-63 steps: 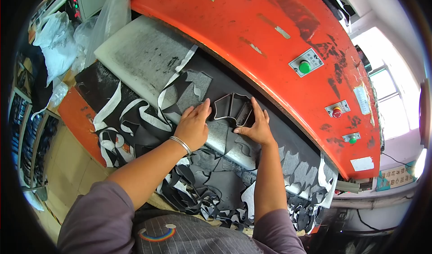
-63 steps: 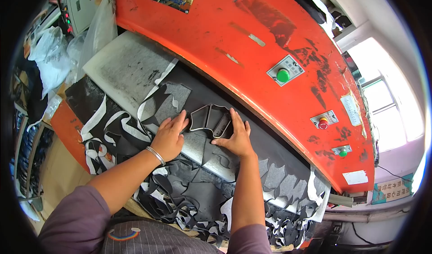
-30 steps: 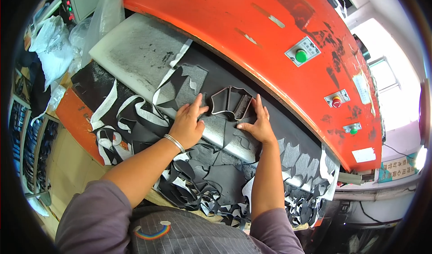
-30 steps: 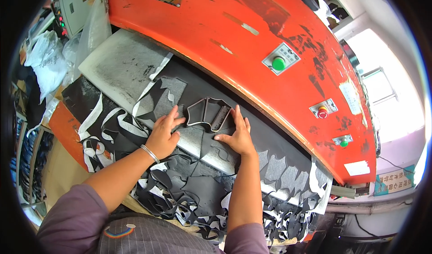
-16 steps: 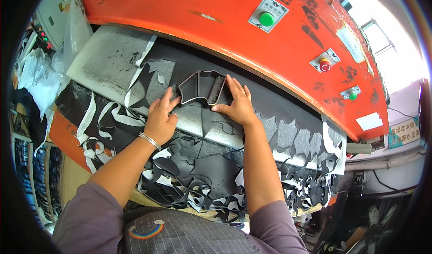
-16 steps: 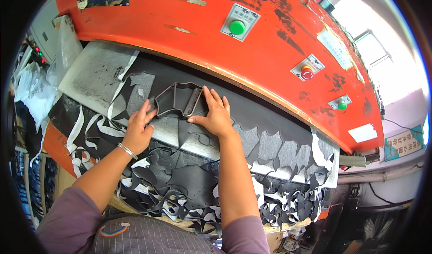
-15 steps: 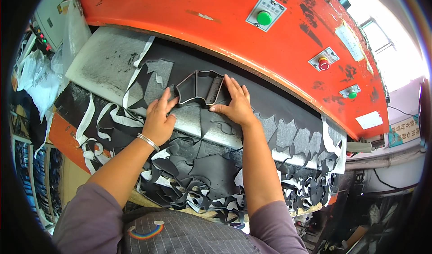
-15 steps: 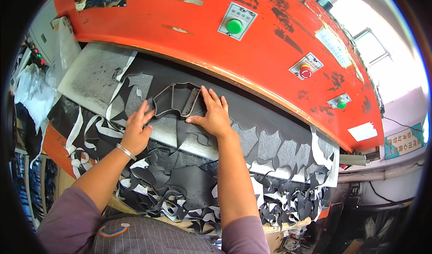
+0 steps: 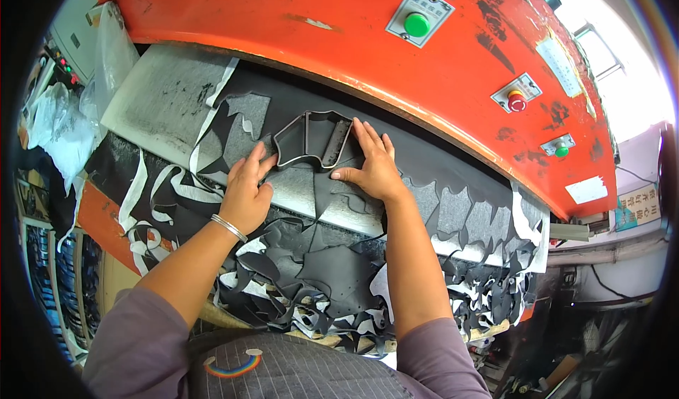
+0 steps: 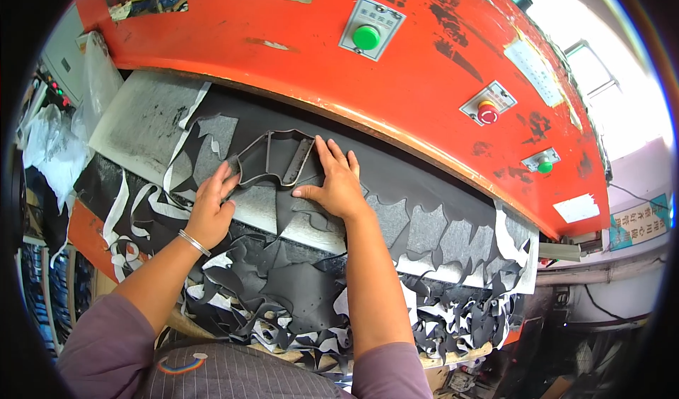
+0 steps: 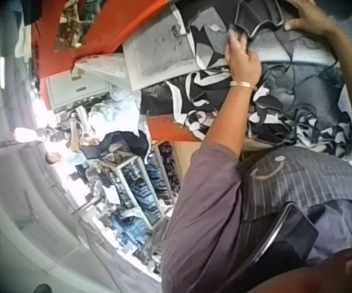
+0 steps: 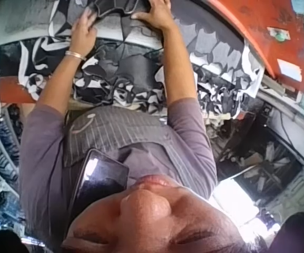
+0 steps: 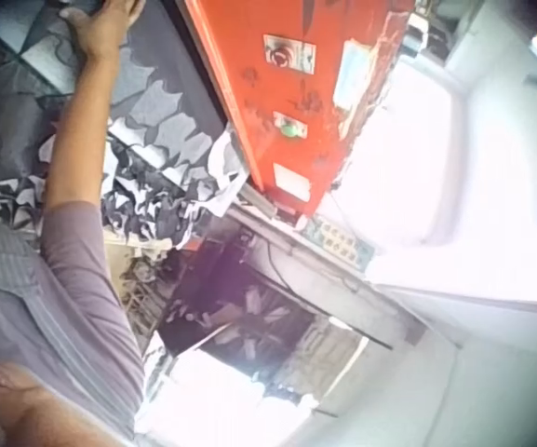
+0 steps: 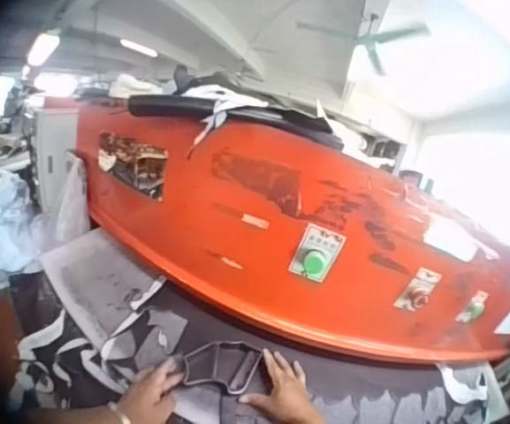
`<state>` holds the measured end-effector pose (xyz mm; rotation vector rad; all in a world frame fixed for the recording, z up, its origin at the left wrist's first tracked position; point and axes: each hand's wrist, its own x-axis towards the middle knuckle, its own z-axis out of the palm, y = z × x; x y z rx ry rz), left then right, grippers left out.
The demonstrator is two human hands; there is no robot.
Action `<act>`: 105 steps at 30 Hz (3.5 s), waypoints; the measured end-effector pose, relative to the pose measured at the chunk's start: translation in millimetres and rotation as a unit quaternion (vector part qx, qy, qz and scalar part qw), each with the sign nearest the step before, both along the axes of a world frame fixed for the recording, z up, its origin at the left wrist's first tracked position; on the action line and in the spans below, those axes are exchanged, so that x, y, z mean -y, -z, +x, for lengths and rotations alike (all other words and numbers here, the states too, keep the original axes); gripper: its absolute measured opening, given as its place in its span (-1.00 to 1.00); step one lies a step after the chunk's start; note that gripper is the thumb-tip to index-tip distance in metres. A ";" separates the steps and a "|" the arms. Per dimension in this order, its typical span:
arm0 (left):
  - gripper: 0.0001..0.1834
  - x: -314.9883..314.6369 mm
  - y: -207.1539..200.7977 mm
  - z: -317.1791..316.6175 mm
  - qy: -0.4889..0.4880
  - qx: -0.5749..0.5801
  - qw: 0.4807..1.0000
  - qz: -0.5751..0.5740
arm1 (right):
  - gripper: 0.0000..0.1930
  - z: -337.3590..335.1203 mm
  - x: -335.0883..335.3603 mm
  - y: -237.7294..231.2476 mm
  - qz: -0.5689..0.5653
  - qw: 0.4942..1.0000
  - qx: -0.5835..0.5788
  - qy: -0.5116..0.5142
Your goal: Cutting shoe components from a sheet of material using a hydraulic die-cutting press machine.
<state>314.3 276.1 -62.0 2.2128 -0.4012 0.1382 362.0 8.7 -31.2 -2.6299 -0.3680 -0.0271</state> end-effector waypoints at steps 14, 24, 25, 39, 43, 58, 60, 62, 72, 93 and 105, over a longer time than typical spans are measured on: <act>-0.22 -10.8 16.2 -15.7 -0.001 -0.019 0.997 -0.070 | 0.20 -16.1 -14.4 8.4 -0.016 1.000 -0.008 0.014; -0.34 -22.8 12.2 -12.1 0.004 -0.060 0.975 -0.214 | 0.17 -20.6 -21.0 -3.5 -0.014 1.000 0.008 -0.004; -0.34 -23.2 5.3 -9.4 0.008 -0.057 0.976 -0.210 | 0.17 -26.7 -14.6 -10.3 -0.010 1.000 0.012 0.000; -0.76 127.8 -92.0 102.7 0.136 -0.165 0.919 -0.331 | -0.35 -27.0 253.5 -200.1 0.338 0.635 0.526 0.453; -0.73 174.7 -151.8 78.2 0.261 -0.027 0.925 -0.275 | -0.27 -29.6 309.2 -208.0 0.280 0.632 0.484 0.536; -0.62 7.0 -107.2 -48.7 0.114 -0.111 0.986 0.045 | -0.31 -144.4 303.0 -205.4 0.212 0.696 0.488 0.483; -0.64 -25.4 -79.3 -87.5 0.069 -0.134 0.976 0.155 | -0.43 -154.5 284.1 -207.0 0.181 0.702 0.526 0.445; -0.70 -38.2 -52.7 -129.6 0.065 -0.055 0.979 0.186 | -0.56 -140.7 192.0 -206.8 0.248 0.695 0.535 0.411; -0.73 -47.6 -38.7 -161.0 0.030 -0.023 0.982 0.184 | -0.73 -167.5 -216.1 -79.9 0.175 0.969 -0.002 -0.171; -0.45 -39.6 -29.4 -84.3 0.020 0.032 0.988 0.148 | -0.03 -45.0 -176.7 -72.6 -0.200 0.942 -0.168 0.210; -0.02 -16.2 -30.6 -60.9 0.157 -0.051 0.983 -0.082 | -0.44 -140.3 -100.6 -54.1 0.414 0.891 -0.132 0.129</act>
